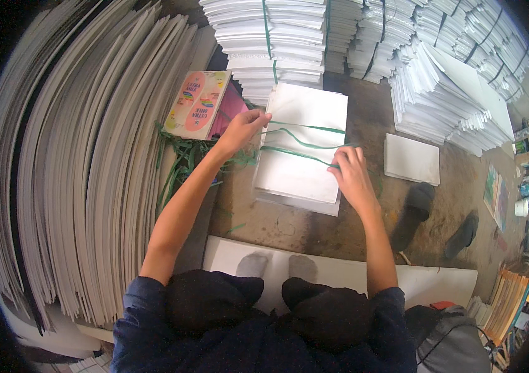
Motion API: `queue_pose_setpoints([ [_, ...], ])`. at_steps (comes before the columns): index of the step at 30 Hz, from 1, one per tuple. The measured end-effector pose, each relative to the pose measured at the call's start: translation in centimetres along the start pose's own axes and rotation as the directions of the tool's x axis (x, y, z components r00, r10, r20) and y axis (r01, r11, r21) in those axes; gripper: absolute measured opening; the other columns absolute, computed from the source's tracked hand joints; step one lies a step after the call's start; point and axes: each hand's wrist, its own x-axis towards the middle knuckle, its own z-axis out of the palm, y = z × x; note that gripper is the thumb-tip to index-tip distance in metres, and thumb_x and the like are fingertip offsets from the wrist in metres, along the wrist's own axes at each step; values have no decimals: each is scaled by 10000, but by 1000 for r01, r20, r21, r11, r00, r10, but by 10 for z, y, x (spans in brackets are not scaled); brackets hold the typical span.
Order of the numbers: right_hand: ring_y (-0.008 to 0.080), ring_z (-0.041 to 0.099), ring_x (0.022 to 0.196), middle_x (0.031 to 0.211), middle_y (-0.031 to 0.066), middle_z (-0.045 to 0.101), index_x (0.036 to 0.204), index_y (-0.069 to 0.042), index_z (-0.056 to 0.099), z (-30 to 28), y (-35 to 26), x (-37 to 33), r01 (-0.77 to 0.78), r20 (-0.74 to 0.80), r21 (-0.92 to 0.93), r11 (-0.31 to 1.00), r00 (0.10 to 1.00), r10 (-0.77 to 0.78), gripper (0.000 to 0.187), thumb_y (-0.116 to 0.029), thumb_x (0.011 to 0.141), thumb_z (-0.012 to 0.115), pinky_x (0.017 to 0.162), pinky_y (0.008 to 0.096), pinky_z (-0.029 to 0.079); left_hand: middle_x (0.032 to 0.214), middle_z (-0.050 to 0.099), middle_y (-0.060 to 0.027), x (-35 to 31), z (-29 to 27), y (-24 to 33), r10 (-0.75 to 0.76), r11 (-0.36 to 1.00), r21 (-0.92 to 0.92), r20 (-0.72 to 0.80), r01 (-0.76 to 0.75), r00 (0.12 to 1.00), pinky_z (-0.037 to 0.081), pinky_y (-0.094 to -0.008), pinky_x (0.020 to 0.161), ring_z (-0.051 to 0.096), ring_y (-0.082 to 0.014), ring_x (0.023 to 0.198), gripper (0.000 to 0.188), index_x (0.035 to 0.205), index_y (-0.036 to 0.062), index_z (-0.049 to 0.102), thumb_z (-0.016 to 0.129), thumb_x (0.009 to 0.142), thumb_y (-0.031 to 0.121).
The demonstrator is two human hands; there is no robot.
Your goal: The person gathers loose white paper sheets from a pile and stacks them into a neat bundle. They then use a green plastic strap to tie the stack together, wrapping it around the bundle and securing it with a knot. The finished bundle is placed on the floor next to other completed stacks.
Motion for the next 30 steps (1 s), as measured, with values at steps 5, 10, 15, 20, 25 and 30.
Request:
queue_pose_setpoints([
  [5, 32, 346, 480, 637, -12, 514, 802, -48, 444, -55, -7, 8, -394, 235, 474, 787, 919, 318, 73, -89, 858, 468, 437, 187, 281, 537, 294, 68, 1, -10, 16, -65, 980, -186, 64, 75, 996, 190, -209, 436, 246, -28, 496, 330, 667, 64, 497, 512, 840, 345],
  [10, 22, 364, 555, 655, -59, 487, 785, -61, 559, -176, 27, 7, -411, 491, 227, 883, 831, 261, 148, -203, 816, 531, 483, 179, 285, 551, 324, 63, -1, -11, 25, 22, 985, -172, -8, -23, 1000, 218, -207, 453, 264, -39, 512, 302, 638, 72, 492, 542, 828, 301],
  [15, 15, 318, 517, 592, -70, 421, 794, -75, 522, -237, 57, -6, -420, 72, 464, 780, 895, 439, 161, -233, 825, 531, 471, 161, 233, 562, 348, 59, -10, -5, 16, 7, 985, -173, -28, -12, 1000, 246, -215, 482, 284, -55, 528, 328, 593, 82, 445, 553, 822, 290],
  [20, 46, 359, 534, 591, -45, 380, 932, -20, 498, -260, 141, 22, 159, -194, 919, 360, 979, 64, 201, -212, 886, 455, 505, 162, 278, 539, 325, 74, -13, -4, -1, -3, 889, -458, -24, -8, 1000, 224, -197, 438, 279, -29, 489, 265, 643, 105, 441, 501, 857, 248],
  [25, 73, 415, 619, 668, -9, 471, 992, -14, 509, -160, 139, 75, -129, -251, 785, 606, 828, 501, 266, -248, 894, 431, 575, 205, 323, 536, 304, 81, -26, -26, -14, 36, 895, -431, -190, -116, 981, 203, -196, 425, 260, -21, 467, 265, 641, 118, 430, 481, 872, 236],
  [30, 97, 480, 686, 719, 4, 526, 978, -36, 540, -108, 131, 73, -339, 33, 719, 606, 888, 458, 260, -254, 887, 432, 641, 234, 364, 527, 347, 58, -28, -84, -50, -9, 990, -136, -248, -26, 969, 264, -223, 451, 332, -46, 488, 260, 653, 77, 475, 524, 846, 244],
])
